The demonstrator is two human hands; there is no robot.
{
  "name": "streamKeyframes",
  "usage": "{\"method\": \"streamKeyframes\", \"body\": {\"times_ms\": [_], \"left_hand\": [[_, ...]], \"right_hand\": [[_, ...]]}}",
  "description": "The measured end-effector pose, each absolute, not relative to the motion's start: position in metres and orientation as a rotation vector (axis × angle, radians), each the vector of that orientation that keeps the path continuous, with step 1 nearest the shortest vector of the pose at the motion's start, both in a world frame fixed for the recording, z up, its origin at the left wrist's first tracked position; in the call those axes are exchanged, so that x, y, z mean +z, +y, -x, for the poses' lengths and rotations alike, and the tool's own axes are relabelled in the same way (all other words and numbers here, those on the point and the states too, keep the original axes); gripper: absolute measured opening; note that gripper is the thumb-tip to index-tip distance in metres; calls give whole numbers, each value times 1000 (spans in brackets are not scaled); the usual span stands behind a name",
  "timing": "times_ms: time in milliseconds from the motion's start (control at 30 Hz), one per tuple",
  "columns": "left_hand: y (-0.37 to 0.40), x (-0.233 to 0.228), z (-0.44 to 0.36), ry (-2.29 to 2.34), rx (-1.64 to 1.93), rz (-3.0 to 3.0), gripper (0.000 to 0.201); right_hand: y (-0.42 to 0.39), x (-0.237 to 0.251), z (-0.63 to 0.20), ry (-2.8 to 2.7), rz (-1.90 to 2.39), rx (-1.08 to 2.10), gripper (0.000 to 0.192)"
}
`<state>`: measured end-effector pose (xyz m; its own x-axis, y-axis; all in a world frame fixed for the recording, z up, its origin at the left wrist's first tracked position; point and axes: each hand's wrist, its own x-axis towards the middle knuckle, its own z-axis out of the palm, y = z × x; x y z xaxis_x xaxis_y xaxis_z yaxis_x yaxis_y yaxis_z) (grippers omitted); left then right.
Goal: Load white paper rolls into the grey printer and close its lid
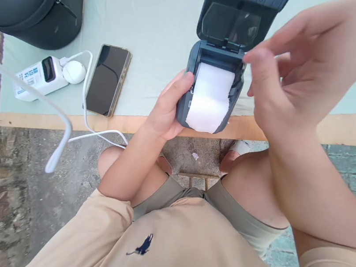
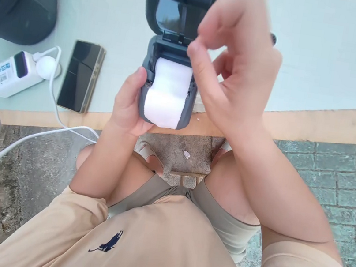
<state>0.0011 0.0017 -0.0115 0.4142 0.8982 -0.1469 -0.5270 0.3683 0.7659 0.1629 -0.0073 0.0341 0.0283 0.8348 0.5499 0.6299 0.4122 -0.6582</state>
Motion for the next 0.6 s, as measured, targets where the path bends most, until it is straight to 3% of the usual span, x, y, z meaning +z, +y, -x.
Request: {"method": "streamKeyframes", "body": {"times_ms": [100, 300, 433, 600], "left_hand": [[1, -13, -1, 590, 988, -660, 26], [-1, -9, -1, 584, 986, -760, 17], [-3, -3, -3, 697, 986, -788, 22], [-3, -4, -4, 700, 1020, -715, 25]], "right_hand": [[-1, 32, -166, -2057, 1425, 200, 9], [7, 46, -162, -2319, 1802, 267, 41], [1, 50, -168, -2201, 1594, 357, 40], [-9, 46, -188, -1580, 1180, 772, 46]]}}
